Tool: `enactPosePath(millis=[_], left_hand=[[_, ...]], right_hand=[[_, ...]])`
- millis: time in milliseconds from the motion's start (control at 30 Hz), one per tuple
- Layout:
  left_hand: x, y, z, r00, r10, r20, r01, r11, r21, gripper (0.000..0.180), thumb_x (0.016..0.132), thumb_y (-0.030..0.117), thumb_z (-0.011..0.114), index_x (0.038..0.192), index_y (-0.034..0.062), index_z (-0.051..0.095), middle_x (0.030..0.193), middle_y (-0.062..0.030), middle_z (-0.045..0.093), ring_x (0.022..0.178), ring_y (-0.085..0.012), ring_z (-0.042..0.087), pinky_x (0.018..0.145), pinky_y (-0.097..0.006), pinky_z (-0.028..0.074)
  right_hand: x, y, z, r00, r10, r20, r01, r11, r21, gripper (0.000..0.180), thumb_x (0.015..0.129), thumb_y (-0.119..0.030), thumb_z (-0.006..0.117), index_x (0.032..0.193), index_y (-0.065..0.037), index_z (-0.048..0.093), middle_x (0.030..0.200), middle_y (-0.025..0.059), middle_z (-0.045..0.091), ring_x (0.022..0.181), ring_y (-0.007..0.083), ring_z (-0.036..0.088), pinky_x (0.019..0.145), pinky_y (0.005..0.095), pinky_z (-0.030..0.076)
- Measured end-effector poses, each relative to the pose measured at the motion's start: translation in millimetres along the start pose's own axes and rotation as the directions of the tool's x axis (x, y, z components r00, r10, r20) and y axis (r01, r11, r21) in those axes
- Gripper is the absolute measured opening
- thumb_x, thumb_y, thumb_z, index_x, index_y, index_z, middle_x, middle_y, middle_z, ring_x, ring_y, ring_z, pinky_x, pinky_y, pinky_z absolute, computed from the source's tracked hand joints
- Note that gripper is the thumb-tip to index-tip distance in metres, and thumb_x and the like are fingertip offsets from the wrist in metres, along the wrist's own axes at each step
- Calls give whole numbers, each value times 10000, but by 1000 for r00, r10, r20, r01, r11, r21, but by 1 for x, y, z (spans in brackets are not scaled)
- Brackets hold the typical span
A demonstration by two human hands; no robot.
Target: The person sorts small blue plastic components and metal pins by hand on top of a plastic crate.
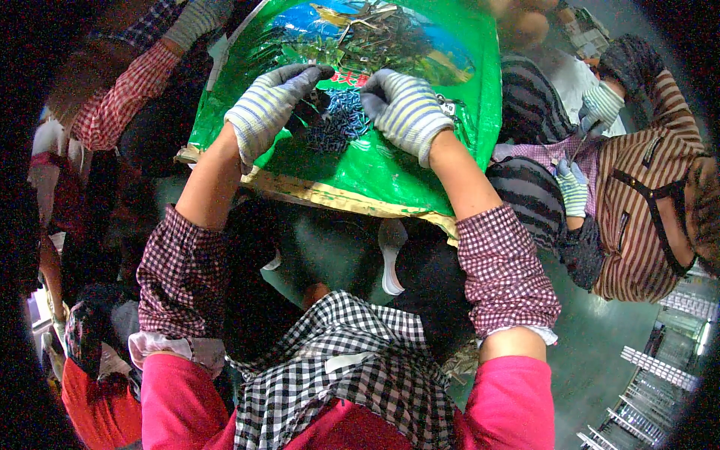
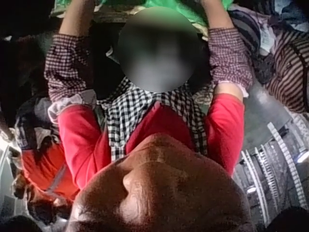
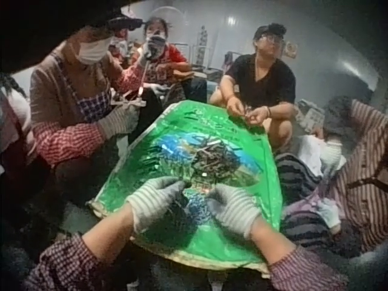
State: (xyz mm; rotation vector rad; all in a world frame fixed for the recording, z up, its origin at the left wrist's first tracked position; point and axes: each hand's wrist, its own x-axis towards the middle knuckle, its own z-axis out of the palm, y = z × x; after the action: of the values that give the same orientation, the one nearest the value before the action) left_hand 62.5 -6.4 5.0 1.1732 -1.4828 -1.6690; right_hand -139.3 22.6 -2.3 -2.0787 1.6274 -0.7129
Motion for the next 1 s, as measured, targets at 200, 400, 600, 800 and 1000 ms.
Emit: enactPosePath(millis=[200, 400, 600, 800, 1000], left_hand=[[3, -11, 4, 997, 68, 44, -59, 984, -171, 241, 870, 156, 551, 1076, 38, 588, 816, -32, 624, 660, -109, 573, 553, -265, 474], [-2, -6, 17, 992, 22, 125, 4, 979, -206, 193, 840, 118, 590, 1004, 17, 607, 788, -50, 632, 601, -123, 585, 531, -257, 487], [-6, -4, 20, 993, -35, 114, 54, 984, -169, 207, 814, 156, 635, 963, 12, 618, 748, -50, 627, 565, -117, 575, 482, -249, 473], [-11, -3, 14, 965, -43, 257, 136, 925, -356, 186, 840, 214, 594, 882, 33, 599, 759, -41, 620, 542, -109, 552, 442, -219, 436], [-7, -7, 15, 941, -25, 337, 187, 868, -459, 171, 857, 137, 559, 938, -13, 569, 732, -66, 617, 542, -135, 580, 443, -234, 466]], right_hand=[[-3, -21, -4, 1000, 6, 11, -11, 858, 514, 110, 765, -50, 639, 863, -5, 615, 771, 46, 630, 709, 101, 553, 660, 268, 474], [-5, -10, 1, 996, -76, -46, 84, 971, 225, 135, 767, -119, 628, 868, -34, 604, 775, 127, 625, 687, 207, 586, 669, 315, 474], [-15, -26, -5, 949, -278, -150, 268, 960, -79, 179, 759, -138, 631, 906, -40, 605, 813, 143, 615, 746, 269, 587, 670, 339, 478], [-21, -29, -5, 953, -229, -201, 253, 962, 104, 166, 775, -159, 607, 906, -57, 618, 843, 139, 624, 777, 290, 606, 703, 354, 483], [-21, -18, -6, 957, -232, -175, 278, 905, 322, 166, 798, -102, 611, 940, -17, 619, 859, 102, 649, 779, 181, 614, 727, 290, 480]])
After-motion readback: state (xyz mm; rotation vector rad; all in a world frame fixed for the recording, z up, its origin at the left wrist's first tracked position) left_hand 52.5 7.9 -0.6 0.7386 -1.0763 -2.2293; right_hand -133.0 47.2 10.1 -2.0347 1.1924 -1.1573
